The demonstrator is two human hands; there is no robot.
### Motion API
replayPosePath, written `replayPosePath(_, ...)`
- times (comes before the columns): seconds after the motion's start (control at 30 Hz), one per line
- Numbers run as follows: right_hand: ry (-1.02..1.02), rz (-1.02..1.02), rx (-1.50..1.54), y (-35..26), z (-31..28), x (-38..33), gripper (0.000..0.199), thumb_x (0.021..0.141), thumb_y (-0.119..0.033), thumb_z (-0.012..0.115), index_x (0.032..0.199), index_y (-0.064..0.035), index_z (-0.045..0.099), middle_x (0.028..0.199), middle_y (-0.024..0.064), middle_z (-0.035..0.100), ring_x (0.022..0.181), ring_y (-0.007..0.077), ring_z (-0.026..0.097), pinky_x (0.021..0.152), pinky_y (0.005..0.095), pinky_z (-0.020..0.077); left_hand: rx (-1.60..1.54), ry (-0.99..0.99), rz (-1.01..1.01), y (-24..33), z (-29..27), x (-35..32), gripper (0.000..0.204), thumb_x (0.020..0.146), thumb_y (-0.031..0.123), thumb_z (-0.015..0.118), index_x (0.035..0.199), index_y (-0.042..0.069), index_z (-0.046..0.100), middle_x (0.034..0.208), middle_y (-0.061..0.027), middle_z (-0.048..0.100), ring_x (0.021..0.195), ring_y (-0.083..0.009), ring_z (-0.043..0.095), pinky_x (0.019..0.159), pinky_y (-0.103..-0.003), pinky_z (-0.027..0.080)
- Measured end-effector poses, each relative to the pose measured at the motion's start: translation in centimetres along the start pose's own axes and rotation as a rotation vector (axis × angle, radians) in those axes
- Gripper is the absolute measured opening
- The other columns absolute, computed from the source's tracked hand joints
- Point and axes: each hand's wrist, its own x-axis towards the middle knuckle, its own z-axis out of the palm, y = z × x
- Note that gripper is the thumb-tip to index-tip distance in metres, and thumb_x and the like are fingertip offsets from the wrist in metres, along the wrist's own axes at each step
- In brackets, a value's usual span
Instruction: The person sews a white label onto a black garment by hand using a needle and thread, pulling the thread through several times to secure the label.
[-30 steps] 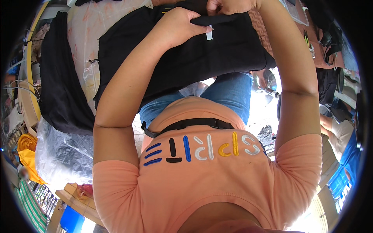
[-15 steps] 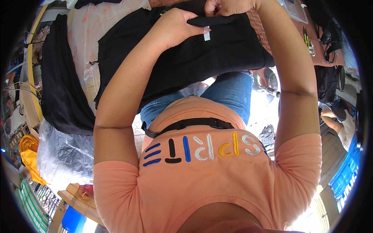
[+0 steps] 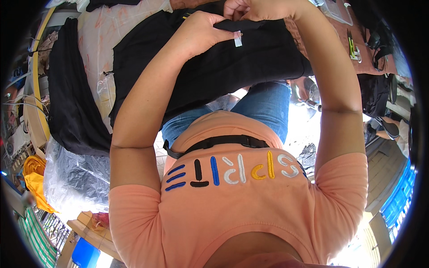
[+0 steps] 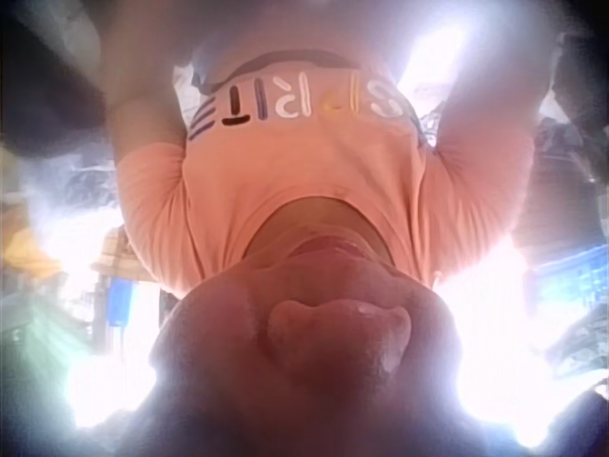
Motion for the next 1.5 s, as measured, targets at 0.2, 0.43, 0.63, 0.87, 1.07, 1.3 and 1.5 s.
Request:
replayPosePath(0.2, 0.735, -0.137, 0.071, -1.0, 6.0, -4.5, 0.009, 0.083, -0.002, 0.064, 0.092, -0.0028, 0.067, 0.085, -0.0008, 0.062, 0.077, 0.0070, 0.057, 0.068, 0.0206, 0.0454, -0.223, 0.058, -0.035, -2.7, 0.9, 0.8, 0.066, 0.068, 0.039, 0.079, 0.107, -0.012, 0.060, 0.096, -0.0208, 0.066, 0.086, -0.0212, 0.064, 0.079, -0.029, 0.048)
replayPosePath(0.43, 0.935, -0.161, 0.106, -1.7, 12.1, -5.2, 0.009, 0.078, -0.009, 0.070, 0.084, -0.0039, 0.066, 0.079, 0.0051, 0.063, 0.071, 0.0177, 0.062, 0.064, 0.0270, 0.0480, -0.355, -0.048, -0.048, -2.4, 0.8, 1.1, 0.041, 0.073, 0.030, 0.076, 0.099, 0.000, 0.068, 0.092, -0.0061, 0.067, 0.086, -0.0108, 0.061, 0.078, -0.025, 0.046)
replayPosePath(0.63, 1.065, -0.036, -0.330, -0.3, 14.1, -3.9, 0.013, 0.076, -0.007, 0.070, 0.088, -0.0071, 0.068, 0.087, 0.0065, 0.066, 0.077, 0.0238, 0.065, 0.065, 0.0292, 0.0517, -0.270, 0.016, -0.091, -2.7, 1.3, 1.4, 0.039, 0.073, 0.029, 0.076, 0.099, 0.001, 0.068, 0.090, -0.0047, 0.067, 0.081, -0.0103, 0.062, 0.075, -0.022, 0.046)
replayPosePath(0.87, 1.231, -0.139, -0.404, 1.6, 14.1, -1.9, 0.009, 0.078, -0.015, 0.066, 0.086, -0.0139, 0.065, 0.079, -0.0001, 0.063, 0.066, 0.0243, 0.061, 0.054, 0.0310, 0.0488, -0.309, 0.000, -0.057, -3.1, 1.2, 1.4, 0.041, 0.074, 0.029, 0.076, 0.101, 0.000, 0.067, 0.092, -0.0057, 0.067, 0.083, -0.0106, 0.062, 0.077, -0.023, 0.047)
replayPosePath(1.07, 1.239, -0.168, -0.464, 0.1, 13.0, -1.7, 0.012, 0.081, -0.003, 0.064, 0.092, -0.0077, 0.063, 0.082, 0.0059, 0.065, 0.067, 0.0221, 0.064, 0.060, 0.0283, 0.0507, -0.411, -0.116, -0.025, -2.6, 0.9, 1.7, 0.081, 0.064, 0.036, 0.081, 0.120, -0.014, 0.051, 0.111, -0.0223, 0.062, 0.102, -0.0230, 0.061, 0.089, -0.028, 0.045)
replayPosePath(1.3, 1.194, -0.415, 0.783, -1.0, 11.4, -3.6, 0.008, 0.093, -0.004, 0.049, 0.099, -0.0054, 0.044, 0.080, 0.0051, 0.054, 0.065, 0.0093, 0.055, 0.057, 0.0185, 0.0455, -0.355, 0.011, -0.006, -3.5, 2.0, 2.5, 0.069, 0.066, 0.035, 0.080, 0.114, -0.009, 0.059, 0.104, -0.0171, 0.065, 0.095, -0.0205, 0.063, 0.087, -0.027, 0.046)
replayPosePath(1.5, 1.305, -0.313, 0.444, -4.1, 9.3, -6.5, 0.011, 0.090, 0.005, 0.052, 0.097, -0.0028, 0.050, 0.083, 0.0051, 0.058, 0.065, 0.0086, 0.057, 0.056, 0.0181, 0.0473, -0.307, 0.062, -0.017, -3.9, 2.1, 2.4, 0.071, 0.066, 0.035, 0.079, 0.116, -0.011, 0.057, 0.105, -0.0196, 0.064, 0.096, -0.0223, 0.063, 0.087, -0.028, 0.047)
